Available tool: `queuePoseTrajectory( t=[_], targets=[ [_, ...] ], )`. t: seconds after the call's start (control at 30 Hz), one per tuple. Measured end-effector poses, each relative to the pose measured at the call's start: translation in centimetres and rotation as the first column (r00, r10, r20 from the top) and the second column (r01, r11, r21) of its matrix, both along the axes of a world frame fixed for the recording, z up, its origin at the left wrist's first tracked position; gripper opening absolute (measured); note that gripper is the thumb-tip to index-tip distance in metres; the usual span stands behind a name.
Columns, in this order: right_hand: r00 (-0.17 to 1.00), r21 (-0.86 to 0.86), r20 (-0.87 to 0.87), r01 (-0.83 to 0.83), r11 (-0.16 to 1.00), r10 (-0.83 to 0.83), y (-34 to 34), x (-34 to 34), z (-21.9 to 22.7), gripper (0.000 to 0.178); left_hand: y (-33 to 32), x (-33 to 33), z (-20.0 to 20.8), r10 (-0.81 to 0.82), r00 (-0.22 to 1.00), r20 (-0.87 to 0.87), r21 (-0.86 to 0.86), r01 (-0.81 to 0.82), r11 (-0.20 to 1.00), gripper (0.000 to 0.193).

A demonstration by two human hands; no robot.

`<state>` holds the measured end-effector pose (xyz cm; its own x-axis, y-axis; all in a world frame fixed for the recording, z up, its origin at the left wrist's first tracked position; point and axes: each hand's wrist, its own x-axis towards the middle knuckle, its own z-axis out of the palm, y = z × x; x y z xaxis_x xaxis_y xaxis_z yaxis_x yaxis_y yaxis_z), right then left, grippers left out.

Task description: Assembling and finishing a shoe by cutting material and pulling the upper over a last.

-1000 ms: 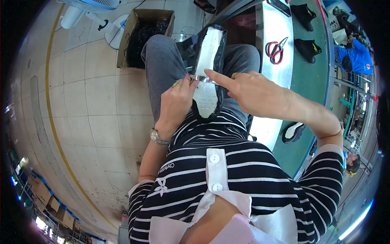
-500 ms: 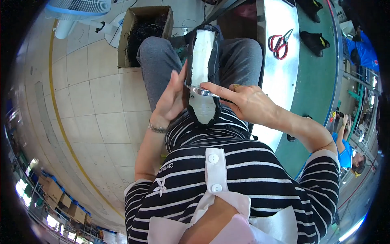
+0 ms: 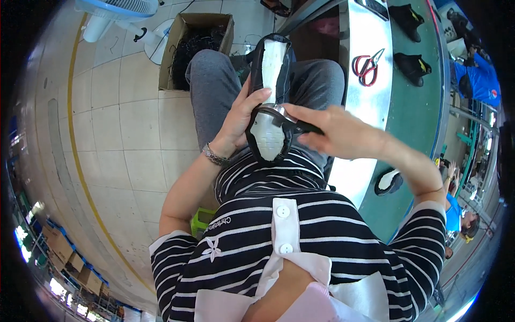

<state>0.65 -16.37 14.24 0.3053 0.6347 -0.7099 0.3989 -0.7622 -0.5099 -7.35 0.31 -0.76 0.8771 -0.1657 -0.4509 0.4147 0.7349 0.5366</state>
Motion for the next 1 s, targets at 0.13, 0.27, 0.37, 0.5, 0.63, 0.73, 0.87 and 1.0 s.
queuePoseTrajectory(
  t=[0.13, 0.27, 0.37, 0.5, 0.63, 0.73, 0.87, 1.0],
  targets=[
    [0.891, 0.414, 0.450, -0.262, 0.872, 0.055, 1.9, 2.3, 2.5, 0.065, 0.8, 0.1, -0.4, -0.079, 0.997, -0.008, 0.040, 0.079, 0.996, 0.074],
    [0.711, 0.214, 0.691, -0.376, 0.901, 0.133, 2.9, 5.5, -2.3, 0.062, 0.4, 0.3, -0.3, -0.047, 0.998, 0.037, -0.031, 0.048, 0.998, 0.076],
    [0.635, -0.029, 0.713, -0.400, 0.916, 0.299, 2.8, 6.8, -3.5, 0.057, 0.6, 0.4, -0.6, -0.044, 0.998, 0.036, 0.009, 0.044, 0.999, 0.077],
    [0.600, 0.219, 0.785, -0.498, 0.839, 0.152, 2.5, 5.7, -3.2, 0.061, 0.9, 0.2, 0.2, -0.092, 0.996, 0.022, 0.035, 0.091, 0.995, 0.078],
    [0.622, -0.112, 0.717, -0.342, 0.933, 0.315, 2.2, 6.4, -5.0, 0.063, 1.1, 0.4, -0.2, -0.093, 0.994, 0.052, 0.029, 0.092, 0.995, 0.079],
    [0.626, 0.133, 0.756, -0.433, 0.892, 0.191, 2.1, 5.1, -4.0, 0.061, 1.6, 0.1, -0.3, -0.115, 0.992, 0.043, 0.040, 0.113, 0.993, 0.079],
    [0.676, 0.223, 0.728, -0.393, 0.892, 0.116, 0.8, 4.5, -6.0, 0.061, 1.3, 0.4, 0.3, -0.129, 0.990, 0.059, 0.064, 0.125, 0.990, 0.080],
    [0.656, 0.018, 0.711, -0.380, 0.925, 0.256, 2.0, 3.9, -4.0, 0.062, 1.8, 0.3, -0.2, -0.143, 0.990, 0.006, 0.054, 0.142, 0.988, 0.085]
  ],
)
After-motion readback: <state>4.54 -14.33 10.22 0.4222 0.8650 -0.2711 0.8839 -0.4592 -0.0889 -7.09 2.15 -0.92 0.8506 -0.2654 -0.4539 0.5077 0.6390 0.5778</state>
